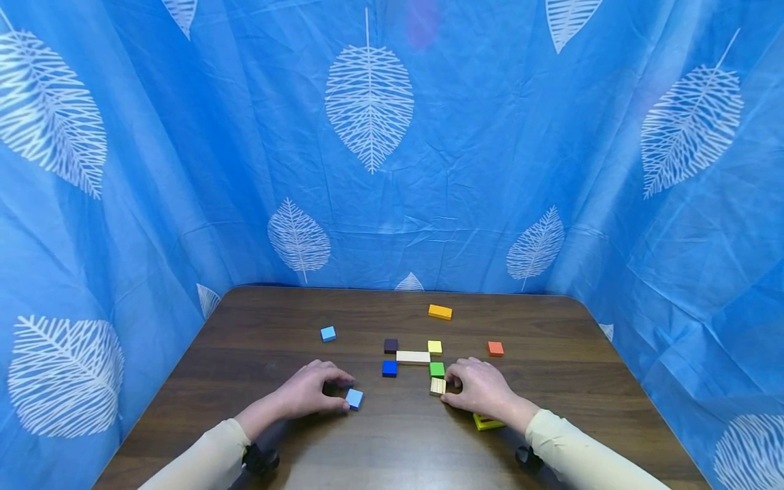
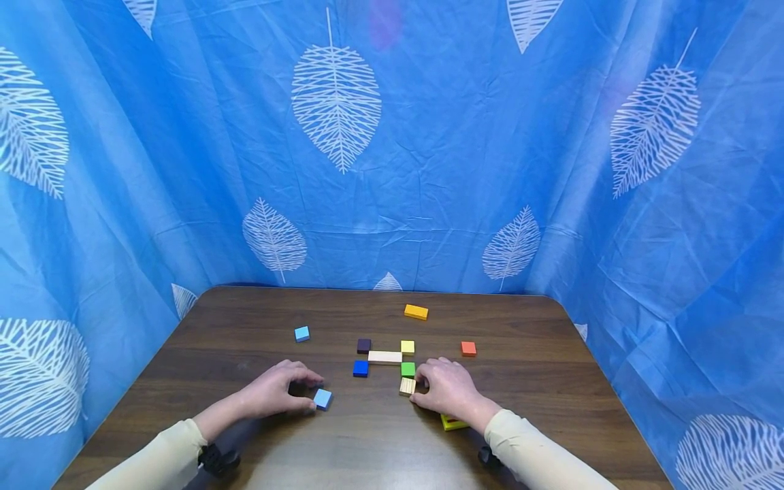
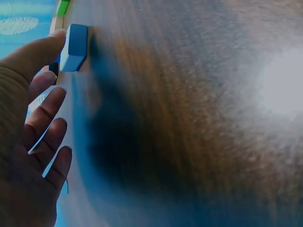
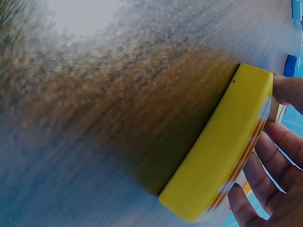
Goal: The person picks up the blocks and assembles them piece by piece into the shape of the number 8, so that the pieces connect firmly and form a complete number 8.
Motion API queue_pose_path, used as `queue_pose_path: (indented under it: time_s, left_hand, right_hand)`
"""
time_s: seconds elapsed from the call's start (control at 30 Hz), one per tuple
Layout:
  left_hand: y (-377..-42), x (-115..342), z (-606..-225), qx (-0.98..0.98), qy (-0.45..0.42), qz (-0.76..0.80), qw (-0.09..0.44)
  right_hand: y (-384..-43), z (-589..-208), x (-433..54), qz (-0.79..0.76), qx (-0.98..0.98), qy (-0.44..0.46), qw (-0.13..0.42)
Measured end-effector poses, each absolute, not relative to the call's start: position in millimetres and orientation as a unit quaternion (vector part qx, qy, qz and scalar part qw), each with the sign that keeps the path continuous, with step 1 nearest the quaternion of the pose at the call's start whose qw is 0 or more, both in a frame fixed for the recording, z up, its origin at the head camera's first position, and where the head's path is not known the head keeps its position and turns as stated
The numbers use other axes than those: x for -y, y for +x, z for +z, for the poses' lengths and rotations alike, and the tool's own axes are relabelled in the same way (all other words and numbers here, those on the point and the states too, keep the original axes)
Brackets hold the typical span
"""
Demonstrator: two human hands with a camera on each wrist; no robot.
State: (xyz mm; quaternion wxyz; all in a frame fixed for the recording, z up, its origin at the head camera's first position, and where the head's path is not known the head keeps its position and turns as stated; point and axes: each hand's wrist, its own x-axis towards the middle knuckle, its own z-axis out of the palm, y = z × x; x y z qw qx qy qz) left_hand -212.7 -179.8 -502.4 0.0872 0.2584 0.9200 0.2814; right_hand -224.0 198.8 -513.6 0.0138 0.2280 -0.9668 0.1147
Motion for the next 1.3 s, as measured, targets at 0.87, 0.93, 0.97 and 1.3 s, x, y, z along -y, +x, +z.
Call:
queue_pose_path:
  time_s: [0.87, 0.93, 0.97, 1.3]
  left_hand:
    - [-207.6, 179.7, -510.9, -0.922, 0.281, 0.262, 0.054]
    - [-208.0, 178.7, -510.8, -0.922, 0.279, 0.262, 0.053]
    - [-208.2, 177.9, -510.7, -0.923, 0.277, 0.262, 0.051]
    - [-211.5, 151.3, -512.8, -0.939, 0.241, 0.248, -0.006]
  right_hand:
    - [-223.8, -514.3, -199.0, 0.114, 0.966, 0.231, 0.010]
    - [-223.8, -514.3, -199.2, 0.114, 0.966, 0.231, 0.012]
    - [-223.9, -514.4, -199.3, 0.114, 0.966, 0.231, 0.013]
    - [-224.6, -514.9, -199.9, 0.110, 0.966, 0.233, 0.017]
